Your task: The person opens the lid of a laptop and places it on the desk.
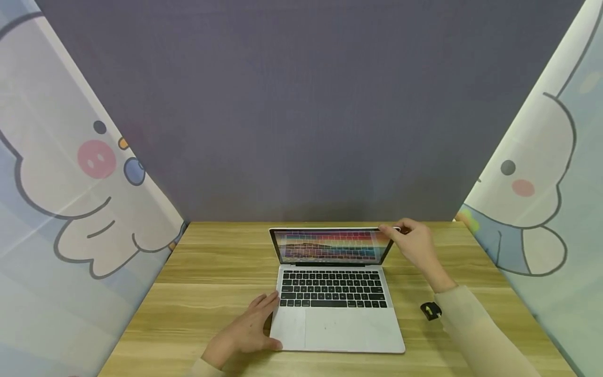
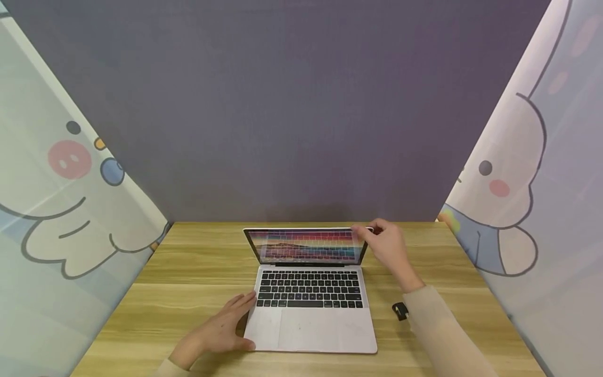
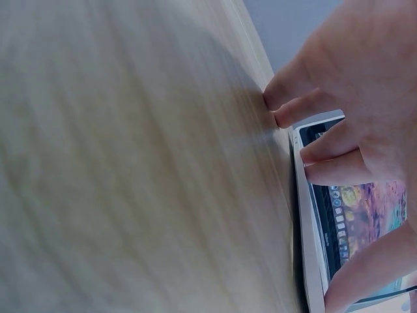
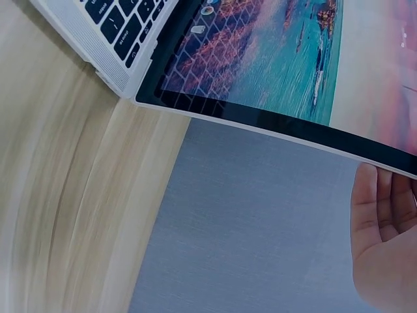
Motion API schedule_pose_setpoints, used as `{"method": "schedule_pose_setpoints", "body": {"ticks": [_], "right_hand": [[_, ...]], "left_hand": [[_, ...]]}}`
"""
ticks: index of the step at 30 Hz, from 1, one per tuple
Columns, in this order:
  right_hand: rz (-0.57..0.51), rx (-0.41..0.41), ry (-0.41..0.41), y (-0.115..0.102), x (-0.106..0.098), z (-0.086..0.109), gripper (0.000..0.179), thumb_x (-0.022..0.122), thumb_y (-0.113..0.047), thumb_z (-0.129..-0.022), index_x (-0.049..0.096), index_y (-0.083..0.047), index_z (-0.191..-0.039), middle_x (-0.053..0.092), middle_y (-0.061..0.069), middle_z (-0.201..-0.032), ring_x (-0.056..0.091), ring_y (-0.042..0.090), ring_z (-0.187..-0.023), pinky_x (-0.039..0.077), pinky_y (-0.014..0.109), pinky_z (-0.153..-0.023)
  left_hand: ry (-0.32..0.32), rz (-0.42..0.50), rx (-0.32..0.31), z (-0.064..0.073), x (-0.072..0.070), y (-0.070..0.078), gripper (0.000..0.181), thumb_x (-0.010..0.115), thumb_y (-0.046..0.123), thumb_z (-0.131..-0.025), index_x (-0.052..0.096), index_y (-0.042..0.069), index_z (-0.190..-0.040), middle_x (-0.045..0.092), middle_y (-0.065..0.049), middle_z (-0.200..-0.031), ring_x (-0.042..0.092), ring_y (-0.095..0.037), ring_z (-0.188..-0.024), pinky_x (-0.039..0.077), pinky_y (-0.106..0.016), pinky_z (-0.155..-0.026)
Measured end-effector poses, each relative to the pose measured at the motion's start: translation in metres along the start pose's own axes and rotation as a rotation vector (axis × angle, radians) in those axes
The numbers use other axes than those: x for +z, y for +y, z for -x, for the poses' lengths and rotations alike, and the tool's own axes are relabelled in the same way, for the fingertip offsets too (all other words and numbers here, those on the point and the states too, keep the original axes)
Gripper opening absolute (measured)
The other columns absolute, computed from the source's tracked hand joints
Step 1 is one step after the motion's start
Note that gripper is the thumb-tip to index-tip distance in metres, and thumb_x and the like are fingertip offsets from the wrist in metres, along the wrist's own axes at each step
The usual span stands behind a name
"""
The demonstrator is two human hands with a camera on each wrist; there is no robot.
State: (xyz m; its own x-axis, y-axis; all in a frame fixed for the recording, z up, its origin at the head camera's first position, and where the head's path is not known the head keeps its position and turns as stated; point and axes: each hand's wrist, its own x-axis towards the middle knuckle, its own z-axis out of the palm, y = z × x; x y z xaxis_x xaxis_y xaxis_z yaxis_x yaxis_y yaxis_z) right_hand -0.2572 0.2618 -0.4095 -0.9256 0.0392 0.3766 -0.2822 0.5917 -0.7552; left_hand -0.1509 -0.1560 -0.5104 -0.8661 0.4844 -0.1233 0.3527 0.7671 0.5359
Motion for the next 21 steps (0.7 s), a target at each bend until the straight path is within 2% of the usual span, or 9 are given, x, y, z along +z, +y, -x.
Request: {"method": "schedule_pose_setpoints", "body": {"ticks": [5, 12, 17, 21], "right_hand": [[-0.025, 0.014, -0.007, 0.0, 0.0, -0.002, 0.036, 0.074, -0.045, -0.092, 0.073, -0.01, -0.086, 0.056, 0.008, -0.065, 0.039, 0.016, -0.051, 0.036, 0.031, -0.047], [-0.052, 0.033, 0.0, 0.003, 0.003, -0.007, 0.041, 0.072, -0.043, -0.094, 0.073, -0.003, -0.088, 0.063, 0.015, -0.075, 0.045, 0.016, -0.057, 0.039, 0.03, -0.051], [-0.088, 0.053, 0.03, 0.007, 0.004, -0.01, 0.042, 0.073, -0.044, -0.094, 0.073, -0.002, -0.087, 0.064, 0.02, -0.078, 0.049, 0.019, -0.06, 0.042, 0.03, -0.053], [-0.093, 0.061, 0.05, 0.008, 0.003, -0.011, 0.042, 0.073, -0.044, -0.094, 0.073, -0.002, -0.088, 0.065, 0.017, -0.077, 0.05, 0.019, -0.061, 0.043, 0.03, -0.054]], "left_hand": [[0.0, 0.009, 0.0, 0.001, 0.001, -0.001, 0.106, 0.086, 0.05, -0.073, 0.041, -0.004, -0.152, 0.032, -0.017, -0.163, 0.027, -0.051, -0.145, 0.033, -0.067, -0.111], [0.008, 0.005, 0.007, 0.004, 0.002, -0.002, 0.108, 0.086, 0.052, -0.073, 0.039, -0.004, -0.153, 0.032, -0.016, -0.163, 0.028, -0.051, -0.145, 0.033, -0.068, -0.11], [0.009, 0.029, 0.007, 0.004, 0.001, 0.0, 0.107, 0.086, 0.051, -0.073, 0.039, -0.004, -0.153, 0.032, -0.017, -0.163, 0.027, -0.052, -0.145, 0.033, -0.069, -0.109], [0.01, 0.028, 0.011, 0.003, 0.001, 0.0, 0.108, 0.086, 0.052, -0.073, 0.039, -0.004, -0.153, 0.032, -0.017, -0.163, 0.027, -0.052, -0.145, 0.033, -0.069, -0.109]]}}
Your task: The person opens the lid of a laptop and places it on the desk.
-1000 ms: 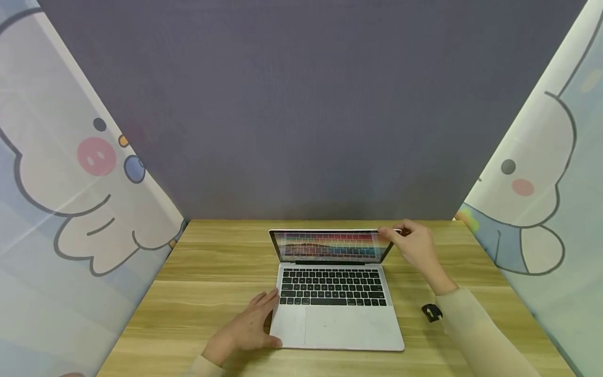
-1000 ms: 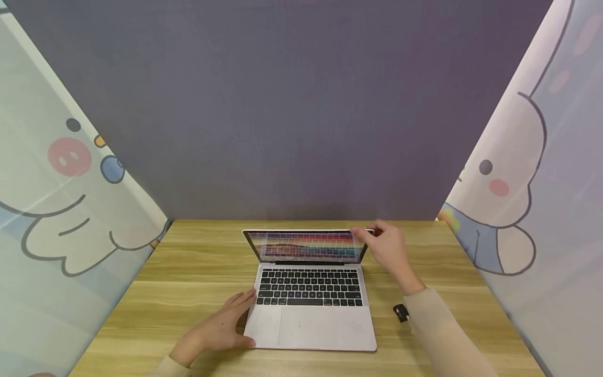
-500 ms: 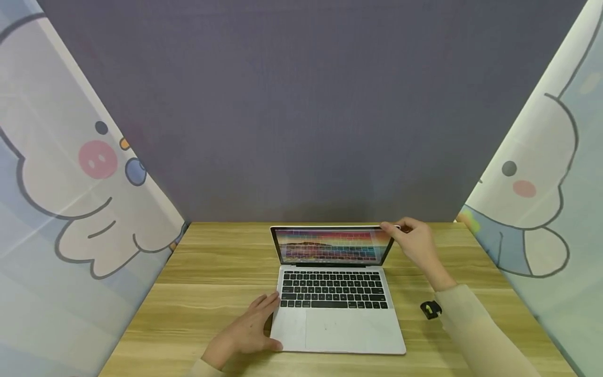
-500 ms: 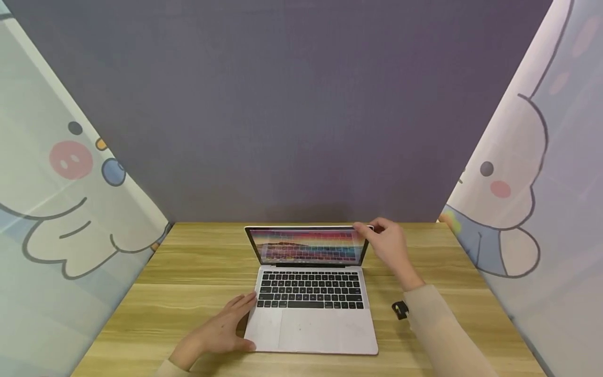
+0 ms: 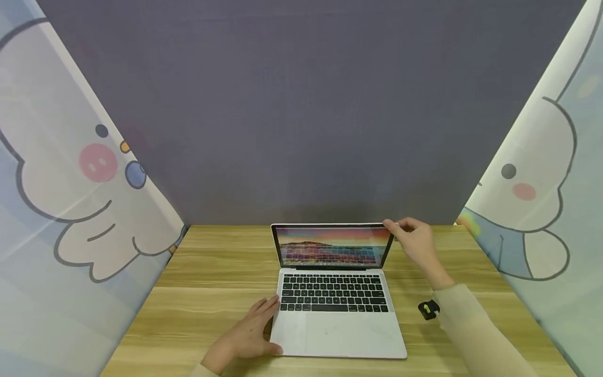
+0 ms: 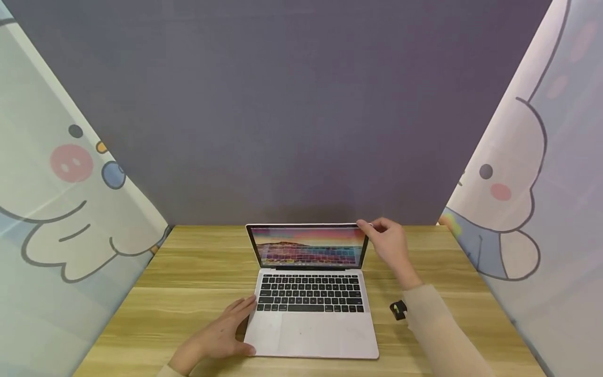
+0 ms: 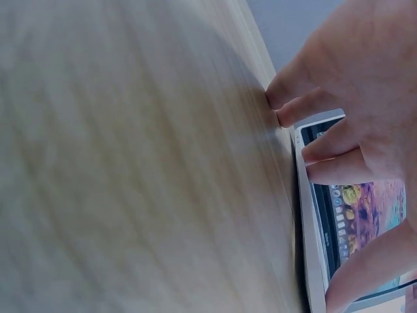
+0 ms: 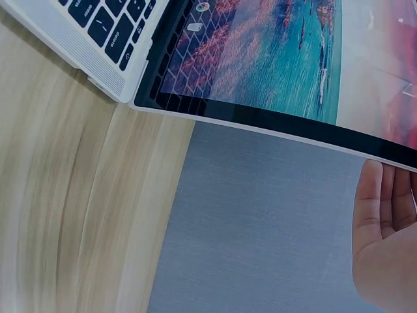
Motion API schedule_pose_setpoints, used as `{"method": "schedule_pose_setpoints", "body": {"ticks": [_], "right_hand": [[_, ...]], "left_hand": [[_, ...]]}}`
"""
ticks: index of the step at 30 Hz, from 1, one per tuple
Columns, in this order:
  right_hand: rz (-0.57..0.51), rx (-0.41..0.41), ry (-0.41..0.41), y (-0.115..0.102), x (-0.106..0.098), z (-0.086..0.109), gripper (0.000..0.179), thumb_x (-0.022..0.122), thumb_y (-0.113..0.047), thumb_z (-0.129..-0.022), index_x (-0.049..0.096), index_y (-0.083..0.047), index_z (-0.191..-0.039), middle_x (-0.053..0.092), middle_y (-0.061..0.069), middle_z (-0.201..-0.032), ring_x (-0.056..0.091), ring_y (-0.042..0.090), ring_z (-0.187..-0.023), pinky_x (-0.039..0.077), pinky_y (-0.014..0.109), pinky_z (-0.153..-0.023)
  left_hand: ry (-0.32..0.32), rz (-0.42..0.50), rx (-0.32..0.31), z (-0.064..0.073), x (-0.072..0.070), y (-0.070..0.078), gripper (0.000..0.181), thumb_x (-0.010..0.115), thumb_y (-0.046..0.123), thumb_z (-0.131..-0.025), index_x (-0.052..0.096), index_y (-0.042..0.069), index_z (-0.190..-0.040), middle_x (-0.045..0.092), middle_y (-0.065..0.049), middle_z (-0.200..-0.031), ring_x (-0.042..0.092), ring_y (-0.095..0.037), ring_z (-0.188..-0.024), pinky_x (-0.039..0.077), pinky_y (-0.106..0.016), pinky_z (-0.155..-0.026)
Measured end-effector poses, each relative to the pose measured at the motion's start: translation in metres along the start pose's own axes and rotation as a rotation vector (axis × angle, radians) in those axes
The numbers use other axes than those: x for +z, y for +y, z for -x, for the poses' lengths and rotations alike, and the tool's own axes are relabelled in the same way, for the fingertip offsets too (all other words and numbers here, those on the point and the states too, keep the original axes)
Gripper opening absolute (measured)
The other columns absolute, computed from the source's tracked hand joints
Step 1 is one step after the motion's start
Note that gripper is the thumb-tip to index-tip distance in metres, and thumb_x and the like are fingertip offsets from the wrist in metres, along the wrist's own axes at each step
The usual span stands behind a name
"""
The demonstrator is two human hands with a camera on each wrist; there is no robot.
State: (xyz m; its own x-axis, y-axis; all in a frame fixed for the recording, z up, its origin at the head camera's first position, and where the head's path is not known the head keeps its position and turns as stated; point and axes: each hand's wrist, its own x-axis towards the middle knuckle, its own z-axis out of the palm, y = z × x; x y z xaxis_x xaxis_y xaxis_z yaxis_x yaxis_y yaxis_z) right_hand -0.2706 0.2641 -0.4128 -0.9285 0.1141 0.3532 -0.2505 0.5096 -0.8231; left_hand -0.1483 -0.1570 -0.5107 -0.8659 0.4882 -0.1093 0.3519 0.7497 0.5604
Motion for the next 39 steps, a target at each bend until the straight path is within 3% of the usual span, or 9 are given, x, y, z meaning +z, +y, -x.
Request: {"method": "schedule_pose_setpoints", "body": {"ticks": [17, 28, 39], "right_hand": [[-0.031, -0.014, 0.051, 0.005, 0.001, -0.006, 0.041, 0.07, -0.041, -0.096, 0.075, 0.0, -0.093, 0.07, 0.015, -0.083, 0.06, 0.015, -0.066, 0.046, 0.028, -0.054], [-0.054, 0.035, 0.04, 0.009, 0.007, -0.013, 0.047, 0.068, -0.046, -0.096, 0.075, 0.001, -0.099, 0.072, 0.014, -0.086, 0.067, 0.031, -0.076, 0.05, 0.027, -0.059], [-0.177, 0.145, 0.039, 0.011, 0.009, -0.028, 0.054, 0.07, -0.047, -0.094, 0.07, 0.006, -0.105, 0.069, 0.001, -0.085, 0.067, 0.02, -0.076, 0.058, 0.023, -0.069]], "left_hand": [[0.0, 0.002, 0.008, -0.002, 0.001, 0.0, 0.108, 0.086, 0.052, -0.073, 0.04, -0.004, -0.153, 0.032, -0.018, -0.163, 0.028, -0.053, -0.144, 0.033, -0.07, -0.108], [0.001, 0.013, 0.003, 0.002, 0.001, -0.001, 0.109, 0.086, 0.053, -0.072, 0.039, -0.005, -0.153, 0.032, -0.018, -0.162, 0.028, -0.052, -0.144, 0.033, -0.071, -0.108], [-0.013, 0.027, -0.017, 0.0, 0.0, 0.0, 0.109, 0.086, 0.052, -0.073, 0.039, -0.003, -0.153, 0.033, -0.017, -0.163, 0.027, -0.053, -0.144, 0.033, -0.072, -0.107]]}}
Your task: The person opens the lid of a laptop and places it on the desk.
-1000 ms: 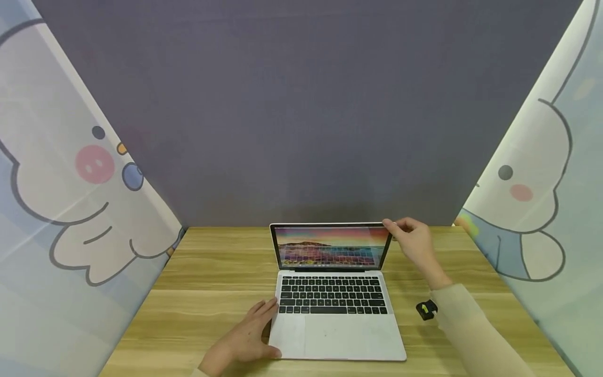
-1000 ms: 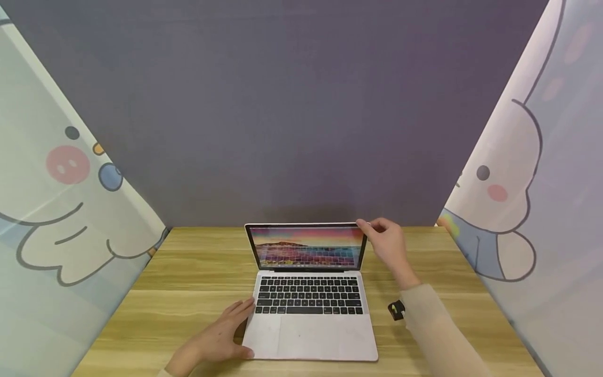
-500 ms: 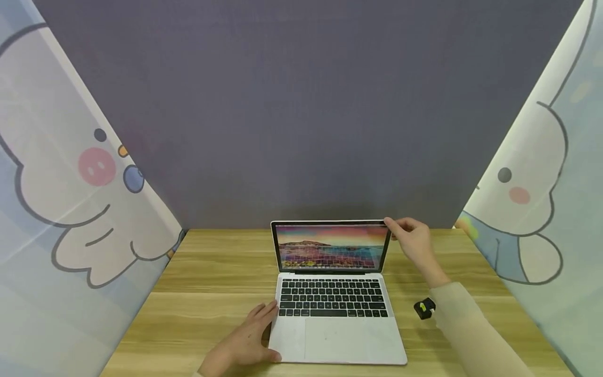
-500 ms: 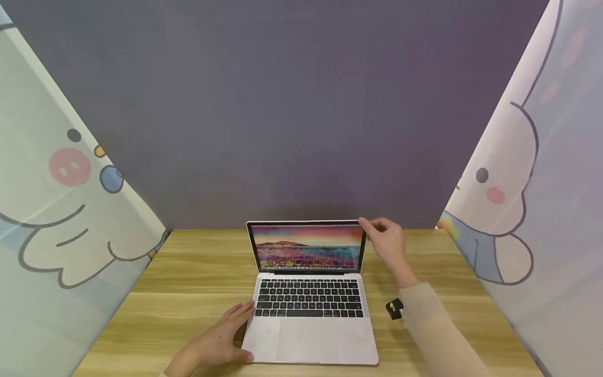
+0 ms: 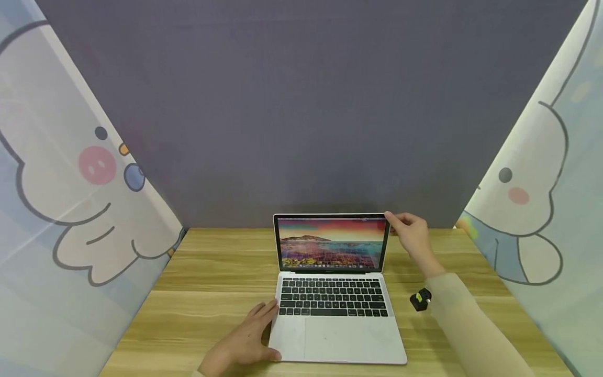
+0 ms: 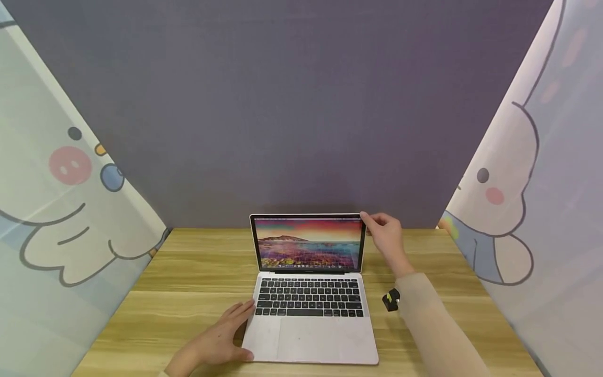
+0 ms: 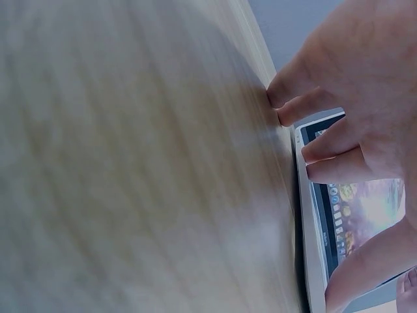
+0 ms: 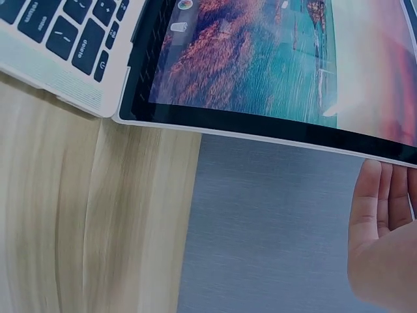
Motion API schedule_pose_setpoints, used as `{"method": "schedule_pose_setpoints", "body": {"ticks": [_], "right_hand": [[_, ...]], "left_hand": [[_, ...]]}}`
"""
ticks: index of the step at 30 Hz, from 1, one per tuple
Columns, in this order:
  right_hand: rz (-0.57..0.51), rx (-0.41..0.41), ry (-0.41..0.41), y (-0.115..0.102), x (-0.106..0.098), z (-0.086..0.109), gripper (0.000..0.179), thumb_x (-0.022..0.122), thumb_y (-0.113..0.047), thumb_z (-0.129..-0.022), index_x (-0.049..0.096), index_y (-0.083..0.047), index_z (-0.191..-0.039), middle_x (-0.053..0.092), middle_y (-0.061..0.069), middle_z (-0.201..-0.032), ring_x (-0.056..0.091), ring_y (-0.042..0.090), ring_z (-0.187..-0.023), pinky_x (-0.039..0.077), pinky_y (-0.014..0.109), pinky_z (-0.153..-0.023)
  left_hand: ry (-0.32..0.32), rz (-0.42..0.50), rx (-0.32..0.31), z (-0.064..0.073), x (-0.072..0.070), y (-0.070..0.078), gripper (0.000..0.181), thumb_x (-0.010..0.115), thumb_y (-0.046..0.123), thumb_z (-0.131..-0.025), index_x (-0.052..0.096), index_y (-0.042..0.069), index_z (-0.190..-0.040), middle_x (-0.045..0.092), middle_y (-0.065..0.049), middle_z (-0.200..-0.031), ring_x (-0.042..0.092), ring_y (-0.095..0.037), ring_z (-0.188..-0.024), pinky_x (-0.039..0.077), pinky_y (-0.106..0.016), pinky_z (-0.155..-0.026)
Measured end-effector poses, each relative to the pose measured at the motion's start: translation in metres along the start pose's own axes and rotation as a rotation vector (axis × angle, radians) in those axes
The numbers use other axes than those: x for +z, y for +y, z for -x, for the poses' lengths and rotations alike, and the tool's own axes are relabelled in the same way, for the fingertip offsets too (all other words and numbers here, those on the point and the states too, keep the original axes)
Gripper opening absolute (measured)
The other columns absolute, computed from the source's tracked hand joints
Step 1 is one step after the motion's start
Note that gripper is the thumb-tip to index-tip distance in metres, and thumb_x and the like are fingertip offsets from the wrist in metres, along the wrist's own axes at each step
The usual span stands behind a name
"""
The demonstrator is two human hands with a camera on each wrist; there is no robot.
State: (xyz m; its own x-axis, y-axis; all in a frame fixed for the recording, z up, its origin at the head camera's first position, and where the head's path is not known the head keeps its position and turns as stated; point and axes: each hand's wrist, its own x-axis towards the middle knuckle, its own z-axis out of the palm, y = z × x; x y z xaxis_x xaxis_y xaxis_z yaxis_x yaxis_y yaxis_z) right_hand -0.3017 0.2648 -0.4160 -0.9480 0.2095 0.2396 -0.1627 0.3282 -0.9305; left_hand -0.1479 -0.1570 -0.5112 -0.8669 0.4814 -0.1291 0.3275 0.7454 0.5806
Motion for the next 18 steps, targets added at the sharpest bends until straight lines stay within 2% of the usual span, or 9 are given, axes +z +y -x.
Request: {"method": "schedule_pose_setpoints", "body": {"ticks": [4, 7, 12, 18], "right_hand": [[-0.03, 0.047, 0.002, 0.0, 0.002, -0.004, 0.057, 0.07, -0.048, -0.094, 0.069, 0.008, -0.109, 0.068, 0.001, -0.088, 0.064, 0.012, -0.075, 0.059, 0.024, -0.071], [-0.044, 0.079, -0.003, 0.001, 0.002, -0.006, 0.059, 0.07, -0.049, -0.094, 0.068, 0.008, -0.112, 0.067, 0.002, -0.091, 0.066, 0.015, -0.079, 0.058, 0.022, -0.072], [-0.073, 0.112, 0.002, 0.007, 0.003, -0.008, 0.059, 0.069, -0.049, -0.095, 0.068, 0.008, -0.113, 0.066, 0.005, -0.095, 0.066, 0.021, -0.085, 0.059, 0.026, -0.078], [-0.113, 0.119, 0.001, 0.008, 0.007, -0.013, 0.054, 0.069, -0.045, -0.095, 0.068, 0.007, -0.11, 0.063, 0.0, -0.088, 0.065, 0.018, -0.079, 0.057, 0.02, -0.071]], "left_hand": [[0.0, -0.014, -0.002, 0.0, 0.0, 0.0, 0.108, 0.086, 0.052, -0.073, 0.039, -0.002, -0.154, 0.033, -0.016, -0.163, 0.027, -0.052, -0.145, 0.033, -0.071, -0.108], [0.006, -0.027, 0.0, 0.0, 0.001, 0.0, 0.108, 0.086, 0.052, -0.072, 0.039, -0.002, -0.154, 0.033, -0.015, -0.163, 0.027, -0.052, -0.145, 0.032, -0.071, -0.108], [-0.001, -0.027, -0.004, 0.0, 0.001, 0.001, 0.108, 0.087, 0.051, -0.071, 0.04, -0.002, -0.153, 0.033, -0.016, -0.163, 0.027, -0.052, -0.145, 0.032, -0.07, -0.109], [-0.004, -0.008, -0.013, 0.0, 0.0, 0.002, 0.108, 0.087, 0.049, -0.072, 0.04, -0.003, -0.153, 0.032, -0.016, -0.163, 0.025, -0.052, -0.146, 0.031, -0.07, -0.11]]}}
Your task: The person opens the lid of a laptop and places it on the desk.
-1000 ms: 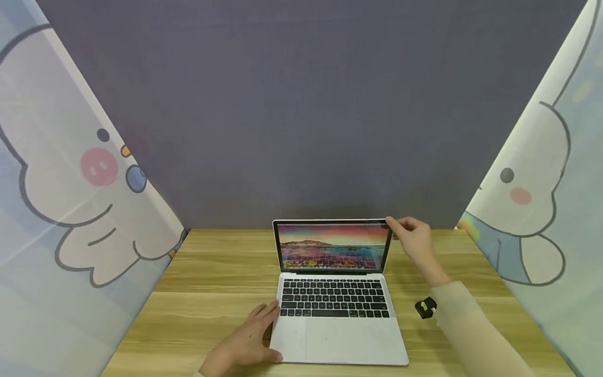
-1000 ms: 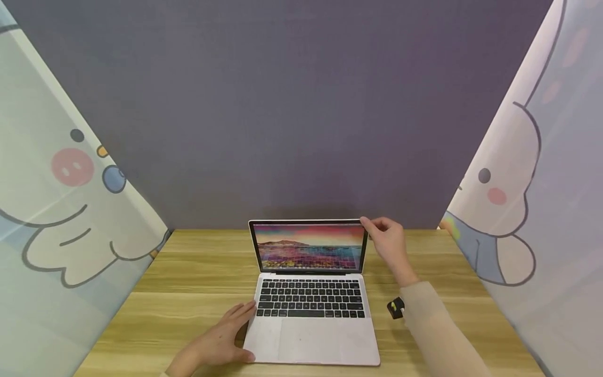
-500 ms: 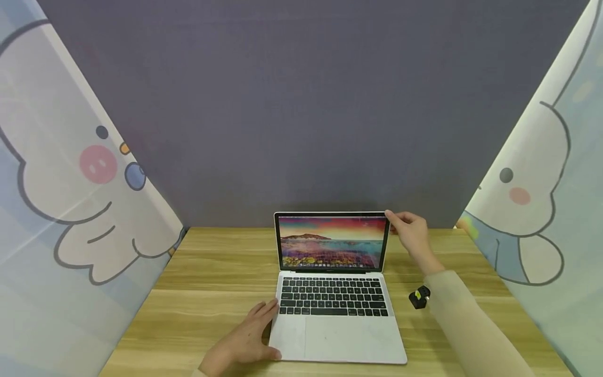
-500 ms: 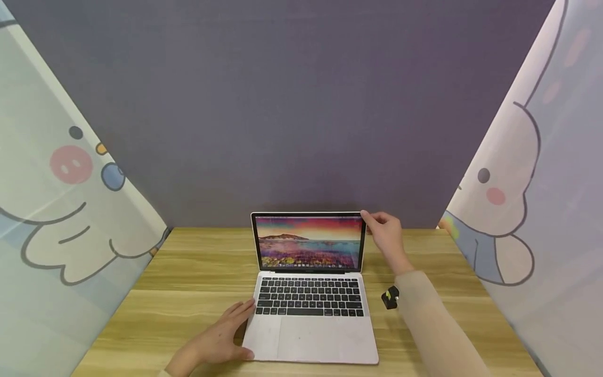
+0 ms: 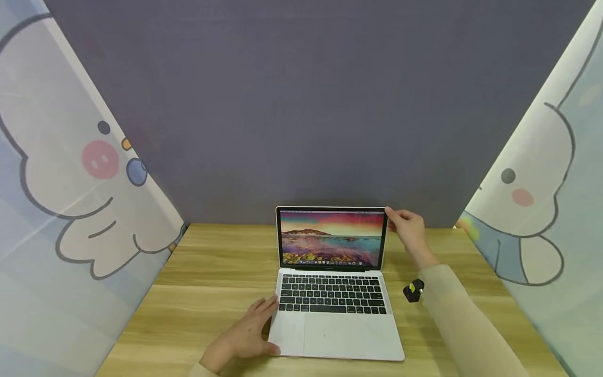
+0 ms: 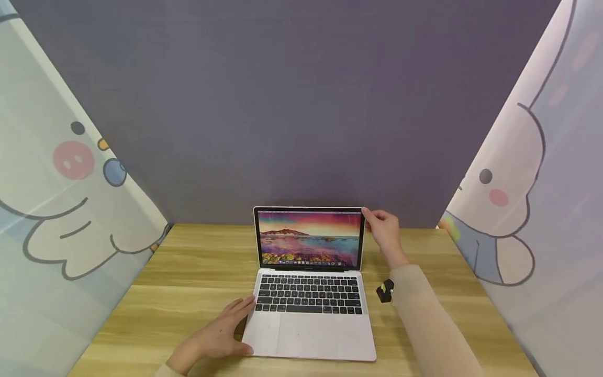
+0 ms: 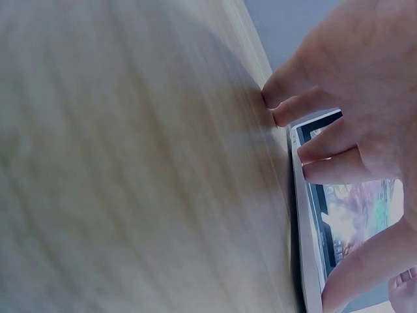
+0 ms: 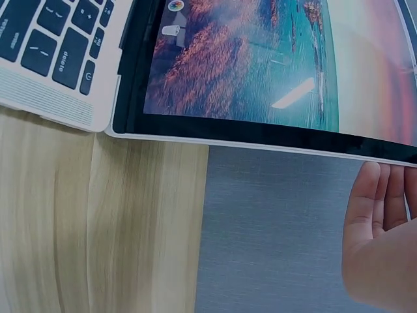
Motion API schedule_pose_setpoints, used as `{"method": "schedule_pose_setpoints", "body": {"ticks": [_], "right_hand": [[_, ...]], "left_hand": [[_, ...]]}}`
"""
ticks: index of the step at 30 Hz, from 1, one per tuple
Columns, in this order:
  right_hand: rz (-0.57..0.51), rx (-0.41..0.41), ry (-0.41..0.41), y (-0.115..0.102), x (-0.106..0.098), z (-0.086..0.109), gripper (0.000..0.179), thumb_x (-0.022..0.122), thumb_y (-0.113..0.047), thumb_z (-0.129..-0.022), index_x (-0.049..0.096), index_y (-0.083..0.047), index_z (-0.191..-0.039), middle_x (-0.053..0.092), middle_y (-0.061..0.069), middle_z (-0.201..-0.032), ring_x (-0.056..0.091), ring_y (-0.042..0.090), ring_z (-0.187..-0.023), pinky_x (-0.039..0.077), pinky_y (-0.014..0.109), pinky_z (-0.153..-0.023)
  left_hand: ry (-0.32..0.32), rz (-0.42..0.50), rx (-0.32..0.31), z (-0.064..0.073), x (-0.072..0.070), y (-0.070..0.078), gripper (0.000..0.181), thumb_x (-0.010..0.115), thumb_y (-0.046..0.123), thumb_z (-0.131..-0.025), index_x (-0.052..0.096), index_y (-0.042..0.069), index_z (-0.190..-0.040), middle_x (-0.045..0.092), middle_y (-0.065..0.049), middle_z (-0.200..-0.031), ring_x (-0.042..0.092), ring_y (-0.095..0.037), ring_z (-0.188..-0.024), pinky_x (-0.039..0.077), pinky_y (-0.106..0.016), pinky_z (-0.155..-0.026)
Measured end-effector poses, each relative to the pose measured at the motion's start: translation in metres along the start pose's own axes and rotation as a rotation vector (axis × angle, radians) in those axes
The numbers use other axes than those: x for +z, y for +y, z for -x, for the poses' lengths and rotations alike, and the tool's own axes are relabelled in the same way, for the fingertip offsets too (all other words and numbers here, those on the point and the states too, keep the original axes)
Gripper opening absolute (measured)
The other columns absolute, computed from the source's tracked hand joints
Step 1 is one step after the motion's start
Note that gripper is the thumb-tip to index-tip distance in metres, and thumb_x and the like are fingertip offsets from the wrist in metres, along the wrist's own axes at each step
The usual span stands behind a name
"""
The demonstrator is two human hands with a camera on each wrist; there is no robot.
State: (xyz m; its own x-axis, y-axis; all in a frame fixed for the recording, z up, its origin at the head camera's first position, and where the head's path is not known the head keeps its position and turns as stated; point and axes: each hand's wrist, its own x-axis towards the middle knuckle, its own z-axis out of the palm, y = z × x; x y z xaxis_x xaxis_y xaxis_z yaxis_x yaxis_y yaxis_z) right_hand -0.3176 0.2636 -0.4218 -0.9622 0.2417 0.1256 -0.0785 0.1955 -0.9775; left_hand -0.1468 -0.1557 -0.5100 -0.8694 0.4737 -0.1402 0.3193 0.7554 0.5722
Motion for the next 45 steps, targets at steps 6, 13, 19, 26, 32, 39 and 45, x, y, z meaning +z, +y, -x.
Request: {"method": "schedule_pose_setpoints", "body": {"ticks": [6, 13, 19, 26, 32, 39, 45], "right_hand": [[-0.038, 0.031, -0.018, 0.001, 0.003, -0.006, 0.051, 0.067, -0.041, -0.098, 0.066, 0.008, -0.113, 0.064, 0.006, -0.094, 0.065, 0.017, -0.079, 0.058, 0.022, -0.072], [-0.049, 0.086, -0.007, 0.011, 0.003, -0.002, 0.048, 0.067, -0.038, -0.099, 0.066, 0.008, -0.113, 0.065, 0.01, -0.093, 0.065, 0.014, -0.074, 0.06, 0.025, -0.071], [-0.044, 0.115, -0.012, 0.019, 0.006, -0.001, 0.046, 0.068, -0.038, -0.098, 0.066, 0.006, -0.111, 0.065, 0.007, -0.091, 0.068, 0.02, -0.079, 0.06, 0.026, -0.072], [-0.037, 0.124, -0.019, 0.028, 0.007, 0.0, 0.048, 0.067, -0.036, -0.099, 0.064, 0.01, -0.112, 0.063, -0.001, -0.081, 0.064, 0.012, -0.072, 0.059, 0.024, -0.069], [-0.003, 0.181, -0.045, 0.038, 0.008, 0.004, 0.046, 0.065, -0.031, -0.101, 0.063, 0.012, -0.117, 0.065, 0.009, -0.089, 0.063, 0.011, -0.073, 0.059, 0.023, -0.067], [0.026, 0.234, -0.085, 0.048, 0.008, 0.008, 0.053, 0.064, -0.031, -0.101, 0.056, 0.014, -0.129, 0.067, 0.012, -0.094, 0.065, 0.011, -0.076, 0.061, 0.034, -0.081], [0.026, 0.225, -0.094, 0.05, 0.009, 0.01, 0.05, 0.064, -0.027, -0.102, 0.056, 0.015, -0.127, 0.065, 0.009, -0.087, 0.066, 0.013, -0.072, 0.062, 0.033, -0.075]], "left_hand": [[0.001, -0.008, -0.005, -0.003, -0.003, 0.0, 0.107, 0.088, 0.048, -0.073, 0.04, -0.004, -0.153, 0.032, -0.017, -0.163, 0.025, -0.052, -0.146, 0.031, -0.07, -0.11], [-0.008, -0.029, -0.005, -0.004, -0.002, 0.001, 0.107, 0.087, 0.05, -0.072, 0.041, -0.003, -0.153, 0.033, -0.017, -0.163, 0.026, -0.051, -0.146, 0.031, -0.068, -0.111], [-0.019, -0.017, -0.019, -0.001, 0.0, 0.001, 0.107, 0.087, 0.049, -0.072, 0.041, -0.002, -0.153, 0.033, -0.016, -0.163, 0.025, -0.051, -0.146, 0.031, -0.069, -0.11], [-0.013, -0.022, -0.015, -0.001, -0.001, 0.002, 0.107, 0.087, 0.05, -0.072, 0.04, -0.003, -0.153, 0.031, -0.017, -0.163, 0.024, -0.05, -0.147, 0.03, -0.069, -0.111], [-0.009, -0.024, -0.013, -0.001, 0.001, 0.002, 0.107, 0.086, 0.05, -0.073, 0.039, -0.003, -0.153, 0.032, -0.016, -0.163, 0.025, -0.05, -0.147, 0.03, -0.068, -0.112], [-0.004, -0.026, -0.015, -0.001, 0.001, 0.002, 0.106, 0.087, 0.049, -0.073, 0.04, -0.003, -0.153, 0.032, -0.016, -0.163, 0.025, -0.049, -0.147, 0.03, -0.067, -0.112], [-0.002, -0.025, -0.021, 0.0, 0.0, 0.004, 0.106, 0.087, 0.048, -0.072, 0.04, -0.003, -0.153, 0.032, -0.016, -0.163, 0.025, -0.05, -0.147, 0.029, -0.067, -0.113]]}}
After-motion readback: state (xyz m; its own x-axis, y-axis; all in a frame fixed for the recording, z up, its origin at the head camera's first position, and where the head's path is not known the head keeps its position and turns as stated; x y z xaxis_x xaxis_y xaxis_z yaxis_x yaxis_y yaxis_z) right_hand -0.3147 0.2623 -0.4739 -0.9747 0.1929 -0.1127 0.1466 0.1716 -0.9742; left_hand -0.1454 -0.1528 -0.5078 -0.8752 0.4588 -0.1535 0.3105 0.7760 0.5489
